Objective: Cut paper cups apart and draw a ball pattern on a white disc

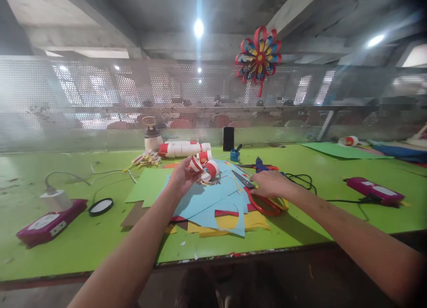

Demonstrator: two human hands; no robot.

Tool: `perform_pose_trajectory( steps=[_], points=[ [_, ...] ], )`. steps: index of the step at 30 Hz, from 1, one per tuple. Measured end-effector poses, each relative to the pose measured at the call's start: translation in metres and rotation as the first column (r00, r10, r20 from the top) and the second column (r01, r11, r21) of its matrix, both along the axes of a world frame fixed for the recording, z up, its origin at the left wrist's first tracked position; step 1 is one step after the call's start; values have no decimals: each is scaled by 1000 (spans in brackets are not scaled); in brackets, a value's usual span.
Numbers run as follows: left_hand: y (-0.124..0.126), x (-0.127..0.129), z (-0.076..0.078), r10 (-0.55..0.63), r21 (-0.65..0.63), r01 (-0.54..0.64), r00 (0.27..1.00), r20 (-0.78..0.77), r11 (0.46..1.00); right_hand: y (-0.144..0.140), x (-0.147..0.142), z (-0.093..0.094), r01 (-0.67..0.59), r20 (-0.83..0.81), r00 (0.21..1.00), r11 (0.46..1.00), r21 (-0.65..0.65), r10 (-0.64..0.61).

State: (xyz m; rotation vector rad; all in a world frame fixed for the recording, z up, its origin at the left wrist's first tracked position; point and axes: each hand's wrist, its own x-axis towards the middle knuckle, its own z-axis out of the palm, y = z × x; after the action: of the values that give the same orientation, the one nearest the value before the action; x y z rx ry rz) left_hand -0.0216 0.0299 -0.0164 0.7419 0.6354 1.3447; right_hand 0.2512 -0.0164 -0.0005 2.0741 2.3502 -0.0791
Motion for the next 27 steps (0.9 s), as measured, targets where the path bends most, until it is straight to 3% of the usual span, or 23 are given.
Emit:
perform_pose_trajectory(
  steps=[3,6,12,18,22,27],
  points=[
    [3,0,-1,17,-42,-16,1000,23,999,13,-15,17,-107,-117,987,994,23,109],
    [6,-2,-2,19,-91,-17,999,28,996,39,-38,22,-140,-271,951,989,47,148],
    [9,-7,-4,41,-149,-37,999,26,988,95,-76,0,-154,-597,800,982,-106,61],
    [9,-9,-5,110,-152,-110,994,-8,982,104,-78,-16,-197,-794,606,960,-200,-41],
    [10,-6,-8,146,-125,-152,988,-55,980,112,-59,4,-113,-864,502,986,-120,-48],
    [5,7,-16,154,-13,-158,974,-169,987,155,-47,49,159,-894,443,987,0,-71]
  ],
)
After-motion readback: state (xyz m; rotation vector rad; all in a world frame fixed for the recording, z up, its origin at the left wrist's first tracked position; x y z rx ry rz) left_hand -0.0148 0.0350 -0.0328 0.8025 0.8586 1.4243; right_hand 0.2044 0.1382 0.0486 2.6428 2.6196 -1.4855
